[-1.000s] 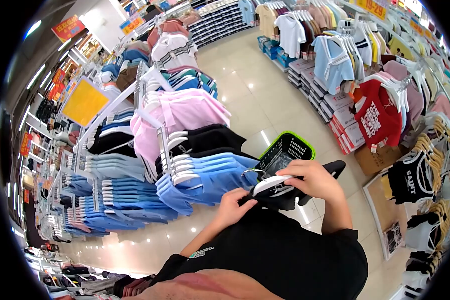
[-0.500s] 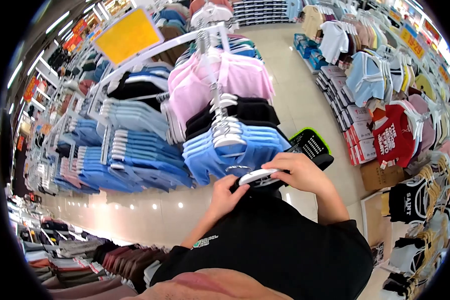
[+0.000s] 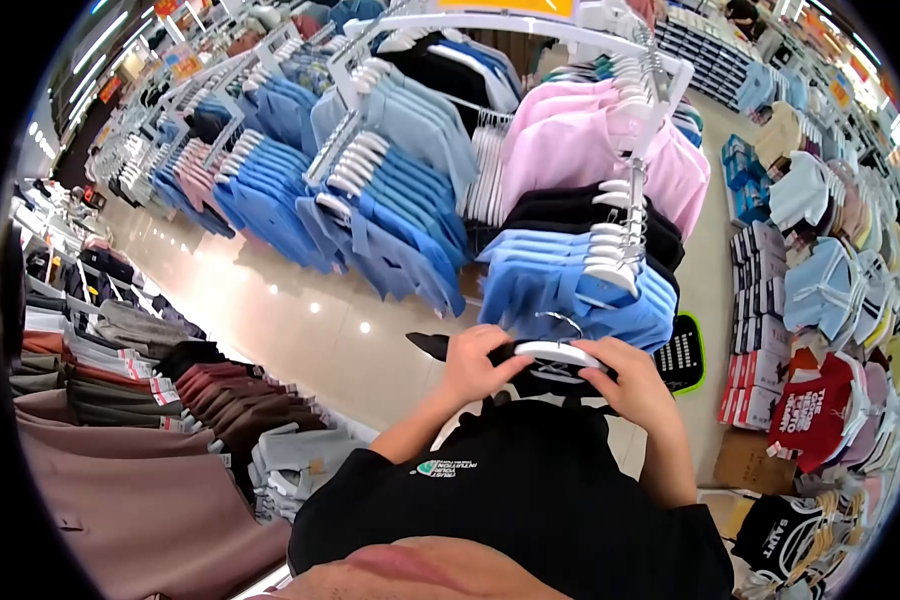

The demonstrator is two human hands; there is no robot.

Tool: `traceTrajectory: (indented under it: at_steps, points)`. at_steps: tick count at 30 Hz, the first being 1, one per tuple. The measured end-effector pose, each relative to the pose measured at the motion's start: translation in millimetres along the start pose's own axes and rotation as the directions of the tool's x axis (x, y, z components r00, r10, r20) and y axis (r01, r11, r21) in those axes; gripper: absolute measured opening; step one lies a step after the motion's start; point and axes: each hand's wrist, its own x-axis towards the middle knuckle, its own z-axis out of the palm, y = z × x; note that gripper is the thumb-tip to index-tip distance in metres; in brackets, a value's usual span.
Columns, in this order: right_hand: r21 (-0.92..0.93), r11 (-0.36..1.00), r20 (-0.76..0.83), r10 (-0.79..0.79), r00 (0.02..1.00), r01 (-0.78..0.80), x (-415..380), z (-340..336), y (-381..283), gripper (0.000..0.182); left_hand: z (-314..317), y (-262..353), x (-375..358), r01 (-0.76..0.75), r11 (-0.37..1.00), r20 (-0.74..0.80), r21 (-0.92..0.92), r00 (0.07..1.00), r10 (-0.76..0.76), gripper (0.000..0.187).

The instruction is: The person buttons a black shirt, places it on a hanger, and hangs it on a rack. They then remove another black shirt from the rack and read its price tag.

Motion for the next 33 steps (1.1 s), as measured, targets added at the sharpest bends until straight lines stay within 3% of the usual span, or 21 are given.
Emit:
traceTrajectory:
  at_steps: [3,4,9,12,15,17,19,21,23,28,33]
  points:
    - [0.011,0.997,0.008,-0.07,0.998,0.07,8,17,-3,0.046,-17,-6,-6,0.004,0.998,-0.007,0.066,1.0,-0.004,0.031]
    - [0.004,0.994,0.015,-0.107,0.994,0.107,9,21,4,0.059,-23,-6,-7,0.015,0.997,-0.02,0.07,1.0,-0.014,0.031]
    - [-0.038,0.994,0.002,-0.099,0.995,0.099,18,23,11,0.076,-40,-4,-12,0.034,0.986,-0.134,0.164,0.991,-0.012,0.027]
    - [-0.064,0.998,-0.048,0.017,0.999,-0.02,11,20,28,0.074,-42,-3,-16,0.08,0.976,-0.196,0.203,0.98,-0.039,0.029]
    - [-0.155,0.985,-0.13,-0.089,0.987,0.068,0,12,53,0.063,-47,2,-7,0.037,0.97,-0.27,0.24,0.962,0.03,0.031]
    - [-0.028,0.999,-0.226,-0.04,0.973,0.035,-18,-9,76,0.045,-56,17,10,0.146,0.955,-0.276,0.259,0.959,-0.072,0.03]
    - [0.144,0.986,-0.221,0.112,0.969,-0.082,-27,-32,77,0.031,-57,22,26,0.139,0.942,-0.333,0.306,0.942,-0.03,0.031]
    - [0.171,0.984,-0.309,0.091,0.947,-0.039,-34,-47,101,0.026,-52,39,48,0.125,0.947,-0.361,0.295,0.932,-0.011,0.033]
    - [0.337,0.941,-0.339,0.137,0.931,-0.016,-37,-57,116,0.026,-45,59,67,0.111,0.935,-0.341,0.338,0.94,0.012,0.034]
    - [0.372,0.917,-0.558,0.097,0.824,0.144,-34,-74,124,0.029,-21,82,111,-0.054,0.903,-0.317,0.425,0.926,0.205,0.034]
    - [0.331,0.914,-0.666,0.05,0.744,0.234,-38,-94,128,0.034,-3,106,139,-0.11,0.883,-0.23,0.457,0.944,0.236,0.037]
